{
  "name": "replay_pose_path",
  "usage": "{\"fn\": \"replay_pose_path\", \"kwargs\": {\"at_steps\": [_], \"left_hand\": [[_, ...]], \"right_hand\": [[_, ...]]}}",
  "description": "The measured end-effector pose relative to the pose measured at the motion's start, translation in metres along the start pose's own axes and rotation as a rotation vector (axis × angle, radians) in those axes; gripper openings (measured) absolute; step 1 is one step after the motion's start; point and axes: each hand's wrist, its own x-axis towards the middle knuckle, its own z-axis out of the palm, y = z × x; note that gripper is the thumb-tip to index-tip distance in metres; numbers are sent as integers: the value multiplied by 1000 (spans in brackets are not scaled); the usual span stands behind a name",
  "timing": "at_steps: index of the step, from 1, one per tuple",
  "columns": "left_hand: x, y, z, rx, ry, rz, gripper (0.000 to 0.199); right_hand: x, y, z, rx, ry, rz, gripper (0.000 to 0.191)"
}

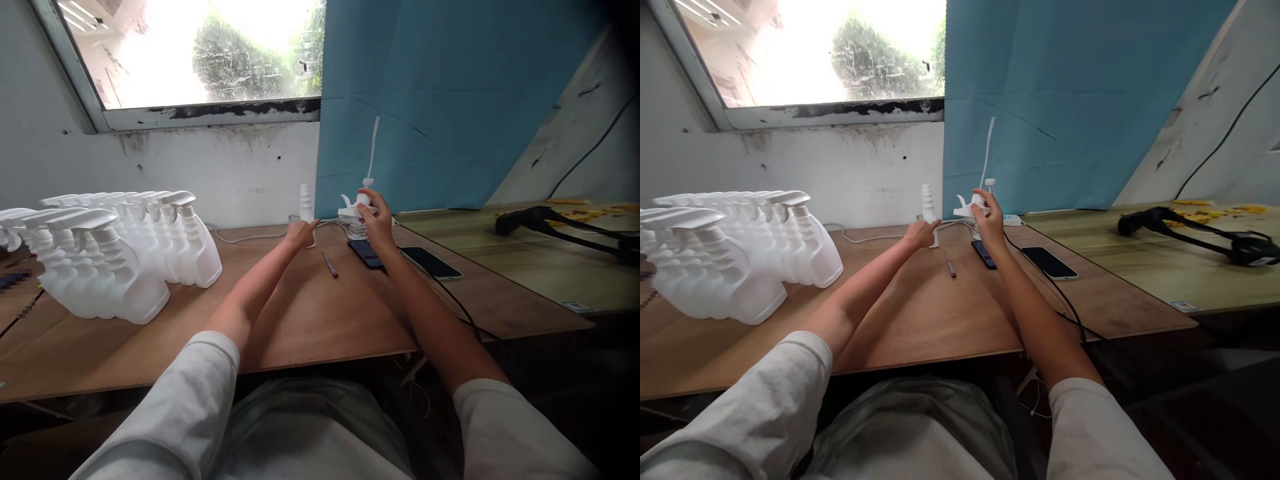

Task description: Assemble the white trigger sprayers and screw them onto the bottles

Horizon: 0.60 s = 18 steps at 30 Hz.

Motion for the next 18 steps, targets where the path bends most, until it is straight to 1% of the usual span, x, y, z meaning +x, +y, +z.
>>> {"fn": "replay_pose_path", "kwargs": {"at_steps": [3,4,5,7,9,11,12,13,16,18], "left_hand": [[-25,-16,-6,-37,84,-32,51],[-35,-22,-7,-50,115,-36,49],[-47,-29,-8,-64,144,-38,46],[-70,-45,-10,-95,196,-48,40],[-94,-63,-12,-130,246,-67,37],[-116,-81,-14,-169,291,-88,41],[-125,-89,-15,-190,311,-95,45],[-133,-95,-15,-211,329,-101,48],[-151,-109,-15,-277,382,-111,51],[-156,-112,-13,-317,417,-119,49]], "right_hand": [[2,-4,2,50,-73,-10,71],[2,-7,4,57,-91,-14,77],[2,-13,5,62,-101,-23,78],[2,-28,9,79,-105,-61,68],[4,-48,12,134,-115,-78,49],[9,-71,13,245,-149,-21,31],[14,-83,13,313,-176,15,27],[19,-94,12,369,-182,21,26],[37,-124,7,486,-106,-21,25],[47,-138,1,534,-106,-46,25]]}}
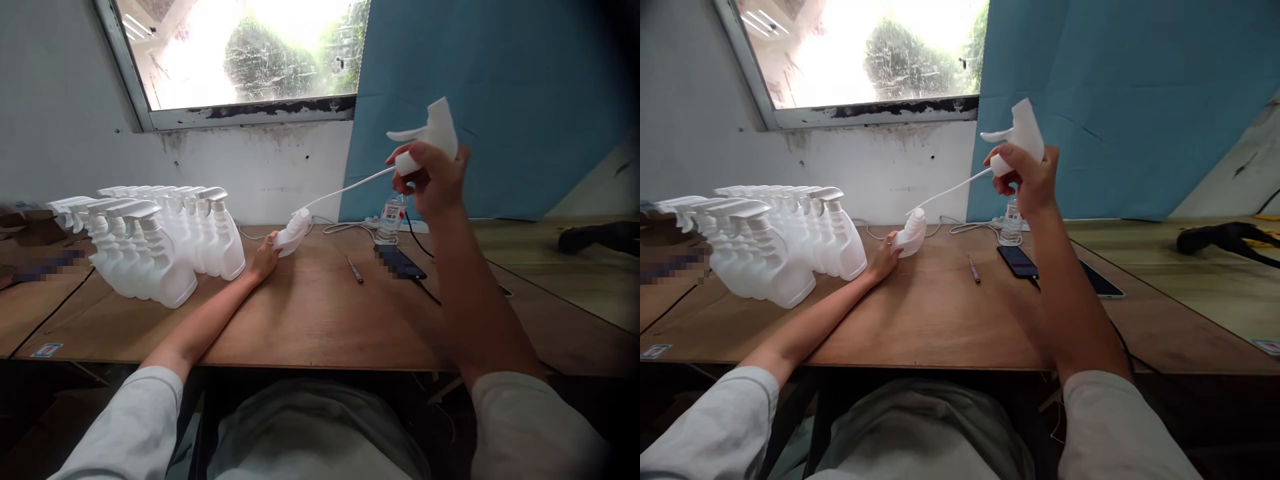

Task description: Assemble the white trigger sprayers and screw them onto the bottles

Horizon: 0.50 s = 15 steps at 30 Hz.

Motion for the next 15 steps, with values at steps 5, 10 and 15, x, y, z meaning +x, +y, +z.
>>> {"fn": "replay_pose_path", "kwargs": {"at_steps": [5,10,15], "left_hand": [[-2,-4,2,-56,41,-6,46],[-1,-9,4,-82,47,2,46],[-1,-10,6,-87,45,13,45]], "right_hand": [[11,-18,-8,62,24,-36,23],[10,-16,-12,15,30,-37,32],[9,-13,-9,-37,3,-35,35]]}}
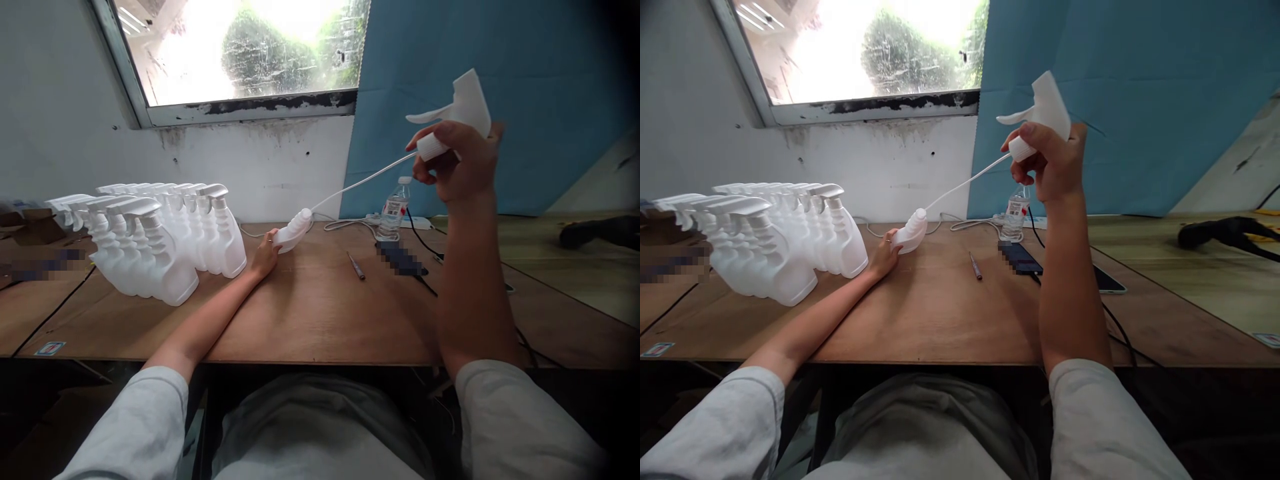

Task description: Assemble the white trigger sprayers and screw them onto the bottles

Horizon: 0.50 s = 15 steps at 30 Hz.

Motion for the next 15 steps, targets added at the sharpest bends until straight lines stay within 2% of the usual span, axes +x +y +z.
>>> {"fn": "replay_pose_path", "kwargs": {"at_steps": [8,13,15], "left_hand": [[-1,1,0,-10,-29,44,44],[-1,-4,5,-54,-46,68,47],[-1,-7,7,-73,-46,70,50]], "right_hand": [[0,4,1,-24,-32,16,38],[-4,7,11,-122,-261,171,33],[-5,11,18,-98,-286,204,31]]}}
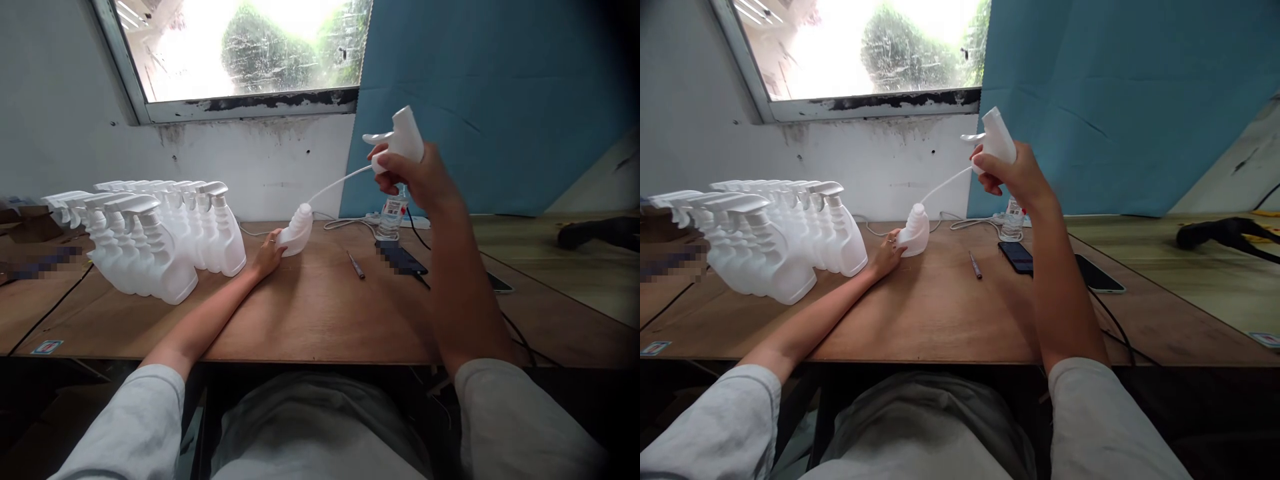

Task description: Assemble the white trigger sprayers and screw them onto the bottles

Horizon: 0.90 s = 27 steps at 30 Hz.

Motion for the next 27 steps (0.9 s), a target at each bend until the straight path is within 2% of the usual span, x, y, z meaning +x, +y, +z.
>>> {"fn": "replay_pose_path", "kwargs": {"at_steps": [4,9,14,18,23,27], "left_hand": [[-1,-4,2,-27,6,13,54],[0,-1,2,-34,-2,65,52],[0,6,2,-44,-17,135,48],[-2,12,4,-78,-40,164,50],[-6,20,10,-148,-97,162,56],[-7,26,11,-210,-133,140,59]], "right_hand": [[5,4,10,68,14,-12,33],[7,3,4,181,79,-38,35],[4,0,2,118,67,-21,35],[1,8,20,48,-34,88,34],[2,35,51,-150,-176,195,32],[5,52,65,-49,-168,199,28]]}}
